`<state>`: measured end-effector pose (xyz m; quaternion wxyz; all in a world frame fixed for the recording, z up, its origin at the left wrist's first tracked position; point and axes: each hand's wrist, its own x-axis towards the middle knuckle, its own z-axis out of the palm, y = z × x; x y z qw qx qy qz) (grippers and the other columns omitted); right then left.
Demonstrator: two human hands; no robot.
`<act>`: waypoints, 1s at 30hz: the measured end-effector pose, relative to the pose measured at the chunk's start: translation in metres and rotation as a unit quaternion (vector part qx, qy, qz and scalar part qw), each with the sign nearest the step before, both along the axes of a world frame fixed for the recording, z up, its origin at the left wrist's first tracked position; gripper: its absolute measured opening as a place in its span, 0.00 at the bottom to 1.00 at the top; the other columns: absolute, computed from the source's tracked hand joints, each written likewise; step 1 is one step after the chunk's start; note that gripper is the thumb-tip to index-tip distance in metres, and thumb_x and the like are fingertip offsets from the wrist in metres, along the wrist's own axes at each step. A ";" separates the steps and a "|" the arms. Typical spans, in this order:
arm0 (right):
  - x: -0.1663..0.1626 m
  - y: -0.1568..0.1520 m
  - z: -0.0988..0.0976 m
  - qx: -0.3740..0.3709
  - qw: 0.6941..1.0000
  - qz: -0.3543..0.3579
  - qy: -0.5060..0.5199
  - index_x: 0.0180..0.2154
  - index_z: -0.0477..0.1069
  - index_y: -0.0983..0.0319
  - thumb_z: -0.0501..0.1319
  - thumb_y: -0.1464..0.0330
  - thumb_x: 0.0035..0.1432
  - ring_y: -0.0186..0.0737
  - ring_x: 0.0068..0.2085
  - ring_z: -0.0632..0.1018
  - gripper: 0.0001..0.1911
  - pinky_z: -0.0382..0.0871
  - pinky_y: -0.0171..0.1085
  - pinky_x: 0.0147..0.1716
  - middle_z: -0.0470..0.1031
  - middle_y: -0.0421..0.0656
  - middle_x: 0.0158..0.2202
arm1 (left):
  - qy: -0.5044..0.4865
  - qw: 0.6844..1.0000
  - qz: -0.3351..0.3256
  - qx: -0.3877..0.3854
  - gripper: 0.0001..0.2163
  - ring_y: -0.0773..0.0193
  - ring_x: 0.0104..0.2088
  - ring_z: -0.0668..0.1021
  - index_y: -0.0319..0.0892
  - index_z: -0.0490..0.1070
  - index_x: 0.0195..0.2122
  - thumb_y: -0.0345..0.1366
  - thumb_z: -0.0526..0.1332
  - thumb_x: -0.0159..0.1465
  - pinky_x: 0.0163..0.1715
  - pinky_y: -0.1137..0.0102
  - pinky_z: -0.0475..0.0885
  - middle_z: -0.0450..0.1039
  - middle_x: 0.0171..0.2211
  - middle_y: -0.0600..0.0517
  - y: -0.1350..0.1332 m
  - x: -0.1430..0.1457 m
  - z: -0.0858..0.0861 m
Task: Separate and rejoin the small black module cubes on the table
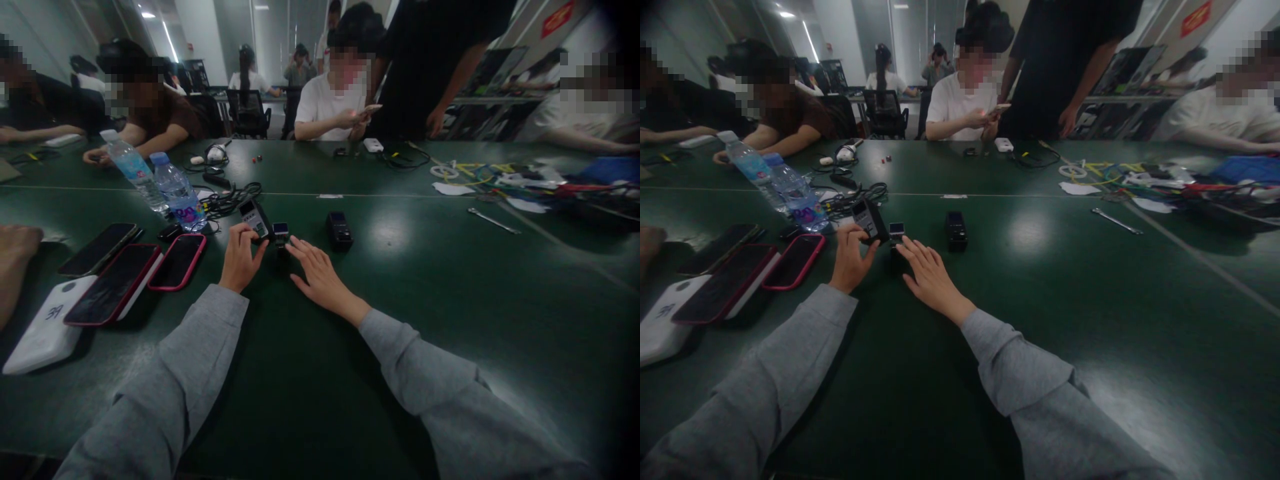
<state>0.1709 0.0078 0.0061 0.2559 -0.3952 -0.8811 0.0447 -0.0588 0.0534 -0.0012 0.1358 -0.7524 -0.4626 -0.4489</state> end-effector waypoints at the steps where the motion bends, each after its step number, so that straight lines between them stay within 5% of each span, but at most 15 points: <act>1: -0.001 0.000 0.000 0.001 1.000 0.008 -0.011 0.69 0.38 0.52 0.55 0.70 0.65 0.46 0.69 0.47 0.37 0.49 0.55 0.65 0.41 0.42 0.71 | 0.004 1.000 -0.004 -0.012 0.08 0.55 0.48 0.70 0.44 0.59 0.41 0.38 0.58 0.67 0.48 0.57 0.72 0.61 0.45 0.45 0.002 -0.002 -0.001; 12: -0.002 0.005 -0.001 -0.028 0.999 0.032 -0.009 0.69 0.45 0.54 0.54 0.71 0.66 0.45 0.66 0.57 0.33 0.59 0.52 0.62 0.47 0.44 0.70 | 0.066 0.993 -0.041 -0.084 0.08 0.55 0.46 0.69 0.42 0.59 0.38 0.33 0.60 0.61 0.46 0.59 0.71 0.62 0.43 0.45 0.001 -0.004 0.002; 30: 0.000 0.003 0.000 -0.055 0.998 0.005 0.009 0.68 0.46 0.54 0.55 0.69 0.67 0.46 0.67 0.56 0.32 0.58 0.54 0.63 0.44 0.44 0.70 | 0.075 0.980 -0.102 -0.153 0.09 0.56 0.46 0.71 0.41 0.62 0.41 0.27 0.56 0.59 0.46 0.59 0.73 0.61 0.46 0.44 -0.002 -0.002 0.003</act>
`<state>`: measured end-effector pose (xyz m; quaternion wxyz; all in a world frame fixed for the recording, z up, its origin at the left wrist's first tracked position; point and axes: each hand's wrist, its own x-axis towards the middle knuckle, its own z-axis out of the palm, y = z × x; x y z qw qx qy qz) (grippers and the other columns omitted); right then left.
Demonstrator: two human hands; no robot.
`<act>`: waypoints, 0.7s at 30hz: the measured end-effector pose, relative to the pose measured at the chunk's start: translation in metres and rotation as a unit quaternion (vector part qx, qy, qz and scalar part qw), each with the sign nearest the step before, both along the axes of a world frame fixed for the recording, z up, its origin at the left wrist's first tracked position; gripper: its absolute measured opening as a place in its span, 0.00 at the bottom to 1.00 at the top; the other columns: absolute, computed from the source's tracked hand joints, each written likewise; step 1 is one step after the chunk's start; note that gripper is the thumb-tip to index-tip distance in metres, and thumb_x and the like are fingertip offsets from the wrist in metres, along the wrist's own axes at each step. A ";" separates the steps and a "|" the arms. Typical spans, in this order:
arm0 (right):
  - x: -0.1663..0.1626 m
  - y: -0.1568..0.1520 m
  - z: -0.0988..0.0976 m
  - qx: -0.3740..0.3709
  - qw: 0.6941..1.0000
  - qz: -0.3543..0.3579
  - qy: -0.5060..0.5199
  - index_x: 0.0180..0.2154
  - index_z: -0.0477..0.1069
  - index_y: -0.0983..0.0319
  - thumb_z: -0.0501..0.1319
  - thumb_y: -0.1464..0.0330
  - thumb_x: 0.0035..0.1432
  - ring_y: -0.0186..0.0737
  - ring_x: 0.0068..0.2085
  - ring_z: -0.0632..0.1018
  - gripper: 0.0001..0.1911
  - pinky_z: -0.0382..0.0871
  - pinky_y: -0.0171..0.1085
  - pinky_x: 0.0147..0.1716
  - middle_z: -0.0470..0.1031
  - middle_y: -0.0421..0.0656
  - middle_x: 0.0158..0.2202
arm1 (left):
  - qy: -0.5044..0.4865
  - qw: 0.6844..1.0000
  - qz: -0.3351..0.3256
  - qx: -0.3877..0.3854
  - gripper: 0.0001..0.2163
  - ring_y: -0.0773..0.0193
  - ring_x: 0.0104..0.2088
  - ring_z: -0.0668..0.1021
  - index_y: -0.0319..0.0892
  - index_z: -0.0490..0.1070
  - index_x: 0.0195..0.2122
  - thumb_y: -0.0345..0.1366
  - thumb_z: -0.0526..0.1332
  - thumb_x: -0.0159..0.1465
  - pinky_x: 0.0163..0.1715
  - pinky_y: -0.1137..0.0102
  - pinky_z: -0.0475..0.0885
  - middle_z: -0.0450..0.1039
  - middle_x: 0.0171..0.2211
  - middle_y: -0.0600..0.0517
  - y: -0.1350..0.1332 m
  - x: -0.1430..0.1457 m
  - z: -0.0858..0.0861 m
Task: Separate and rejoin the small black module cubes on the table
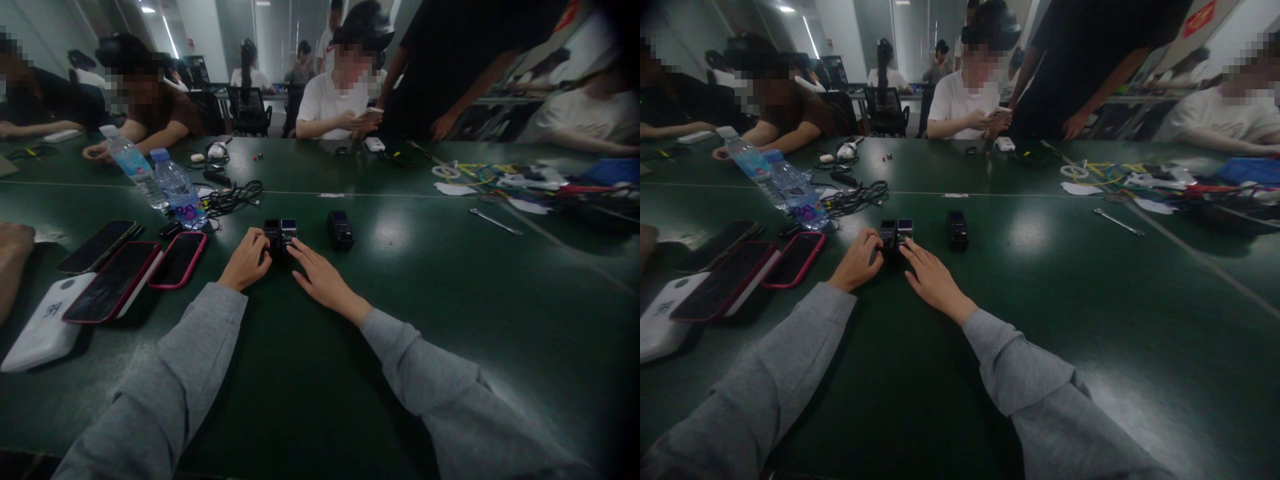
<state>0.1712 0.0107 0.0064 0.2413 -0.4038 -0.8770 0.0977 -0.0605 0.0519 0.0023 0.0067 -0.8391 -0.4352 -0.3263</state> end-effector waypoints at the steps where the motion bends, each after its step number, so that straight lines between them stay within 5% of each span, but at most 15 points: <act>1: 0.000 0.000 0.000 -0.003 1.000 0.001 -0.001 0.68 0.45 0.54 0.55 0.68 0.67 0.47 0.67 0.56 0.33 0.58 0.54 0.63 0.44 0.44 0.70 | -0.002 1.000 -0.001 -0.002 0.09 0.56 0.46 0.71 0.41 0.62 0.42 0.27 0.56 0.59 0.46 0.59 0.73 0.61 0.46 0.44 0.000 0.000 0.000; 21: -0.001 0.002 -0.003 0.014 1.000 -0.014 -0.023 0.69 0.46 0.57 0.53 0.66 0.68 0.44 0.67 0.57 0.31 0.58 0.48 0.64 0.43 0.42 0.71 | -0.012 1.000 -0.011 0.014 0.10 0.54 0.51 0.71 0.41 0.63 0.45 0.29 0.58 0.62 0.51 0.57 0.71 0.62 0.48 0.43 0.002 0.002 -0.002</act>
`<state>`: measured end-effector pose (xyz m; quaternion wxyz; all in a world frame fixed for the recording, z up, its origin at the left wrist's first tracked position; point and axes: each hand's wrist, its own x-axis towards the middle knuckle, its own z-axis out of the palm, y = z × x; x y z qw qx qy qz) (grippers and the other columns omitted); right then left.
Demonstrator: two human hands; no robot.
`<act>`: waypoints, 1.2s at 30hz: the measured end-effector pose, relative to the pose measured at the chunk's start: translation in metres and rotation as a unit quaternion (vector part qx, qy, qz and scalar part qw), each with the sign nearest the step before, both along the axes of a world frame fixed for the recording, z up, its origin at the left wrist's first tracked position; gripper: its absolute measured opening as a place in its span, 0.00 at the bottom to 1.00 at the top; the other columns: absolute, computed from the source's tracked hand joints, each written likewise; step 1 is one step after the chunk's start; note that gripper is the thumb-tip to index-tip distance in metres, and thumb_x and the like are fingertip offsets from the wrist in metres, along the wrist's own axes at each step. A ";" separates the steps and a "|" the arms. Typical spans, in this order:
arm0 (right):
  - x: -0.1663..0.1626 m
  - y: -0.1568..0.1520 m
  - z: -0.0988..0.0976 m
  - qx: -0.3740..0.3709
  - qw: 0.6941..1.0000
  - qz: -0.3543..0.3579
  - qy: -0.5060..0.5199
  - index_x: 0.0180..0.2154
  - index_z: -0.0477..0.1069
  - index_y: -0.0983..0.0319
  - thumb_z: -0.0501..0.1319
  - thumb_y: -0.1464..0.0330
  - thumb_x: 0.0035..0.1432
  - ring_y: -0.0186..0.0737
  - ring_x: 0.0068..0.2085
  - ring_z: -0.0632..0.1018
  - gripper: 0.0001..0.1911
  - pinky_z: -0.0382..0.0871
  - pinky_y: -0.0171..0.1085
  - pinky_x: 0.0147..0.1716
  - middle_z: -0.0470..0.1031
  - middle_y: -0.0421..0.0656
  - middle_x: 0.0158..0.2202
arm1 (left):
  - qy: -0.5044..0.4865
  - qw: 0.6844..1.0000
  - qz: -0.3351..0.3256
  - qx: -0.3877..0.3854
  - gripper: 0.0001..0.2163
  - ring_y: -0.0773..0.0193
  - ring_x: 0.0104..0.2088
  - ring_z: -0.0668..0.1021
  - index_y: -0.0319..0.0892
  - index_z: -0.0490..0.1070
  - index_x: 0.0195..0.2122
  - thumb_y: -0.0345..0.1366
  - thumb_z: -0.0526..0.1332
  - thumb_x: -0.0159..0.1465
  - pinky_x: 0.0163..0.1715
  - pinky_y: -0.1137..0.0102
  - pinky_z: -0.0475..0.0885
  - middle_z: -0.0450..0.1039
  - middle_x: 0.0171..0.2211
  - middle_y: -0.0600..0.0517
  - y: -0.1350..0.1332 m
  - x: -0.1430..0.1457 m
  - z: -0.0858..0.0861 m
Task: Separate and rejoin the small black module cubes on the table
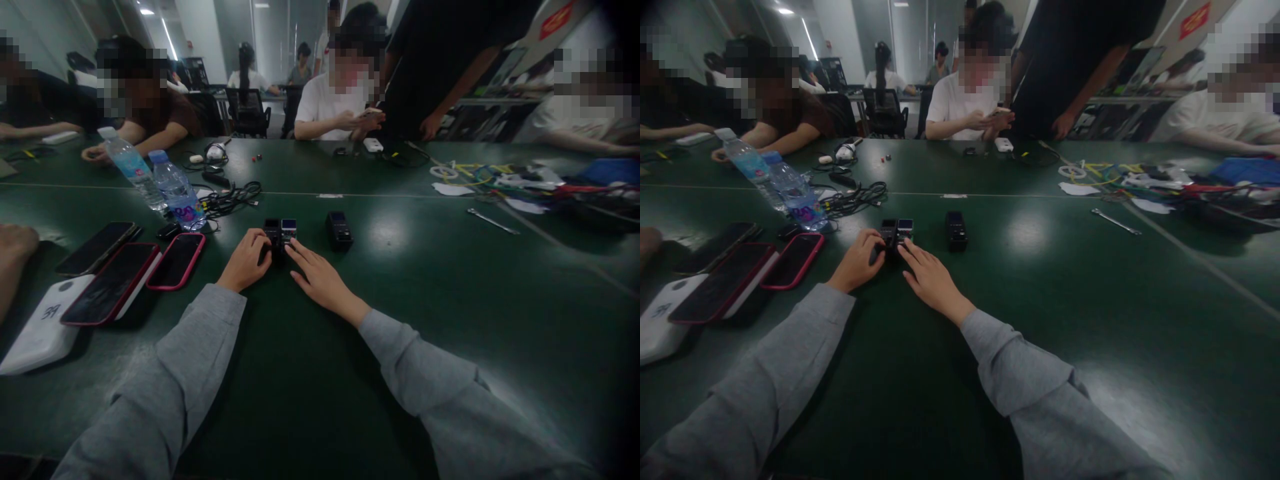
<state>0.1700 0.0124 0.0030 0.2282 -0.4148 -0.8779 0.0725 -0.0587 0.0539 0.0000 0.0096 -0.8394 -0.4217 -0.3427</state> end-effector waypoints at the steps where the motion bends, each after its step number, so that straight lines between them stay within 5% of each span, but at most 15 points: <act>1: 0.000 0.000 0.000 -0.005 1.000 0.004 0.003 0.69 0.45 0.56 0.52 0.66 0.68 0.44 0.67 0.56 0.31 0.58 0.49 0.64 0.42 0.42 0.71 | 0.001 1.000 0.000 0.001 0.10 0.54 0.51 0.71 0.41 0.63 0.45 0.29 0.58 0.62 0.51 0.57 0.71 0.62 0.49 0.43 0.000 0.000 -0.001; 19: 0.000 -0.001 0.001 -0.001 1.000 0.027 0.006 0.69 0.44 0.56 0.54 0.67 0.68 0.44 0.68 0.52 0.33 0.55 0.48 0.65 0.40 0.42 0.71 | 0.039 0.999 0.028 0.013 0.15 0.50 0.53 0.69 0.43 0.64 0.48 0.38 0.64 0.62 0.50 0.53 0.70 0.62 0.52 0.43 -0.002 -0.001 -0.001; 22: 0.001 0.001 0.004 0.052 0.998 -0.016 -0.018 0.68 0.48 0.55 0.54 0.66 0.68 0.46 0.69 0.49 0.30 0.52 0.49 0.66 0.39 0.42 0.71 | 0.046 0.998 0.041 0.026 0.17 0.49 0.54 0.68 0.44 0.64 0.48 0.39 0.66 0.60 0.50 0.52 0.70 0.62 0.53 0.43 -0.003 0.000 0.000; 27: 0.032 0.019 0.006 0.120 0.975 -0.184 -0.017 0.66 0.53 0.53 0.53 0.66 0.68 0.54 0.69 0.45 0.27 0.52 0.57 0.64 0.35 0.42 0.71 | 0.046 0.998 0.044 0.022 0.19 0.48 0.54 0.68 0.43 0.64 0.49 0.41 0.67 0.60 0.50 0.53 0.69 0.62 0.53 0.43 -0.003 -0.001 0.002; 30: 0.053 0.032 -0.001 0.088 0.964 -0.252 0.000 0.66 0.54 0.55 0.54 0.62 0.67 0.61 0.68 0.50 0.28 0.56 0.60 0.61 0.38 0.49 0.70 | 0.051 0.998 0.046 0.016 0.19 0.48 0.54 0.68 0.43 0.63 0.49 0.41 0.66 0.60 0.50 0.53 0.70 0.61 0.54 0.43 -0.003 -0.001 0.002; 36: 0.058 0.036 -0.007 0.003 0.963 -0.266 0.044 0.69 0.47 0.53 0.50 0.61 0.69 0.61 0.58 0.69 0.29 0.73 0.55 0.48 0.45 0.56 0.68 | 0.070 0.997 0.041 0.012 0.19 0.49 0.54 0.68 0.43 0.63 0.50 0.41 0.65 0.61 0.49 0.54 0.70 0.61 0.54 0.43 -0.002 -0.002 0.000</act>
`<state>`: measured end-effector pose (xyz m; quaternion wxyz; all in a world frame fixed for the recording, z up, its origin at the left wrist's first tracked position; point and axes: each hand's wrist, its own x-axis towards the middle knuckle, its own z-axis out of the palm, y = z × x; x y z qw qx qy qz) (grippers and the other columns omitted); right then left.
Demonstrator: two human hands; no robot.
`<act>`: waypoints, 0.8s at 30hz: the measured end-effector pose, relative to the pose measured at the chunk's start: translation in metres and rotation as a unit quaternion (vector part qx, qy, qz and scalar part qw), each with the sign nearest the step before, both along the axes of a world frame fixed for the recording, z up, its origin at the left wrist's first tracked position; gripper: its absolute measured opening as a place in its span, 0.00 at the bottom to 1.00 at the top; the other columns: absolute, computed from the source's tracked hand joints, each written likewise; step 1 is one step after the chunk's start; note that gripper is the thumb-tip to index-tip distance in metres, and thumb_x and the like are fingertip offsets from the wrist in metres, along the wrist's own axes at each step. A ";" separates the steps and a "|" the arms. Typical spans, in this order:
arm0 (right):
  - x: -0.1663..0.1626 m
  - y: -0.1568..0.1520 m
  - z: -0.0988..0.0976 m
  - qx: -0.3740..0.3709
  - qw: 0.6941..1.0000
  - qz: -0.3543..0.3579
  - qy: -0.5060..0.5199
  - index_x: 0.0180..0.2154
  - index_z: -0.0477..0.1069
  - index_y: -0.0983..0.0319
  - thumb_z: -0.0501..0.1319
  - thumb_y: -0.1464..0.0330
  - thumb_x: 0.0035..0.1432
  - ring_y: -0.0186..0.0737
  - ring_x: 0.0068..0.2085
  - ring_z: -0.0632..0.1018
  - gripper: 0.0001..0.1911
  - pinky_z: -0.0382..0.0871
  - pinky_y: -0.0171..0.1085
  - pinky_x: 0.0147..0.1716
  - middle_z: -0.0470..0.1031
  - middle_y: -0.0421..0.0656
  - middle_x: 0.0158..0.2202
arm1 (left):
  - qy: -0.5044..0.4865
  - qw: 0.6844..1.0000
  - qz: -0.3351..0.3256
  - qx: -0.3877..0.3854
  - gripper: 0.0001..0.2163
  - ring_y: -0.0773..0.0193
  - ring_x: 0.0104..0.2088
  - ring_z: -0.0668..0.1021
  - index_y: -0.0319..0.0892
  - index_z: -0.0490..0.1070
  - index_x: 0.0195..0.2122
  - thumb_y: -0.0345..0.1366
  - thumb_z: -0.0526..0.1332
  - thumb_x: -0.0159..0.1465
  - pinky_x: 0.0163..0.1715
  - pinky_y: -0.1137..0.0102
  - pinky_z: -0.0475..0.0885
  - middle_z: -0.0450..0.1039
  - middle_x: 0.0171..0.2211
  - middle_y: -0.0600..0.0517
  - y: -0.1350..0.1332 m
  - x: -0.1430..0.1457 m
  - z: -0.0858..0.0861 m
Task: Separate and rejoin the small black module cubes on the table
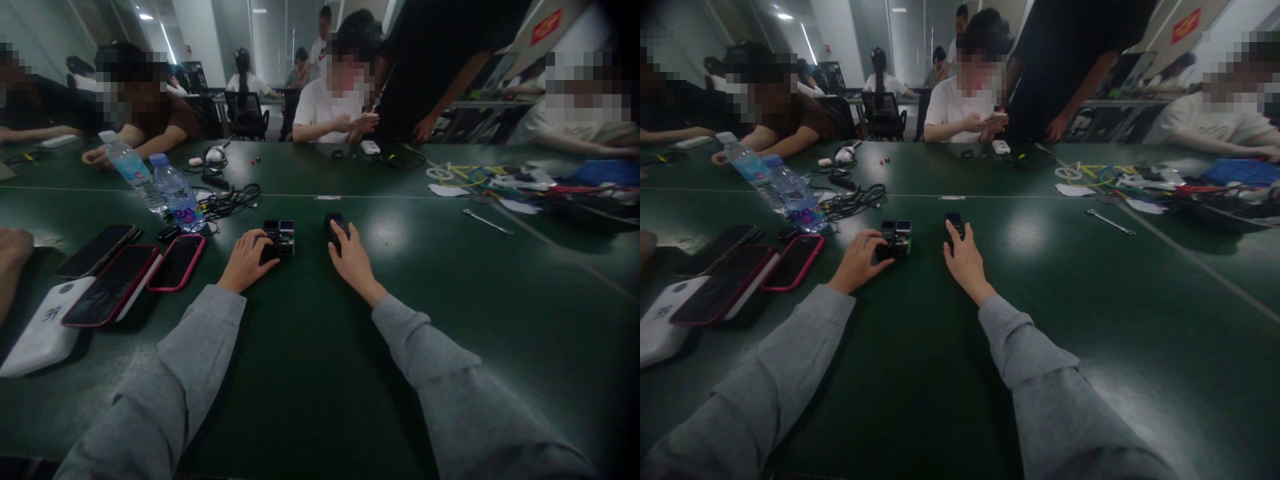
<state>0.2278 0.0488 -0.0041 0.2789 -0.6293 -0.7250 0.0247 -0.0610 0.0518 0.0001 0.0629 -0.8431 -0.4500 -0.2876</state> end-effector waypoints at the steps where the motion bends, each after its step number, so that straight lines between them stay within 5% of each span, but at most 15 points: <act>1: -0.001 0.000 0.001 -0.004 1.000 0.002 -0.002 0.68 0.48 0.53 0.50 0.61 0.69 0.62 0.57 0.70 0.29 0.74 0.56 0.47 0.45 0.56 0.68 | 0.000 1.000 -0.002 0.001 0.19 0.49 0.54 0.69 0.43 0.63 0.50 0.41 0.65 0.61 0.49 0.54 0.70 0.61 0.54 0.43 0.000 0.000 0.000; 12: -0.008 -0.016 0.003 0.005 1.000 -0.002 0.007 0.66 0.55 0.57 0.51 0.62 0.67 0.55 0.45 0.77 0.28 0.77 0.55 0.40 0.61 0.56 0.58 | -0.003 1.000 -0.009 0.001 0.17 0.49 0.53 0.69 0.43 0.64 0.49 0.39 0.64 0.62 0.49 0.53 0.70 0.63 0.52 0.43 0.000 0.000 0.001; 19: -0.025 -0.034 0.021 0.093 0.995 0.015 0.041 0.69 0.48 0.55 0.47 0.62 0.70 0.58 0.56 0.69 0.28 0.75 0.54 0.48 0.47 0.52 0.67 | -0.001 1.000 -0.009 0.006 0.17 0.49 0.53 0.69 0.43 0.64 0.50 0.39 0.65 0.62 0.49 0.54 0.69 0.63 0.52 0.43 0.001 0.000 -0.001; 24: -0.051 -0.035 0.022 0.054 0.996 0.075 -0.001 0.69 0.46 0.55 0.46 0.61 0.71 0.62 0.57 0.68 0.29 0.75 0.55 0.48 0.43 0.52 0.69 | -0.003 1.000 -0.008 0.012 0.16 0.49 0.53 0.69 0.43 0.64 0.49 0.37 0.64 0.62 0.49 0.53 0.69 0.63 0.52 0.43 0.002 0.001 -0.002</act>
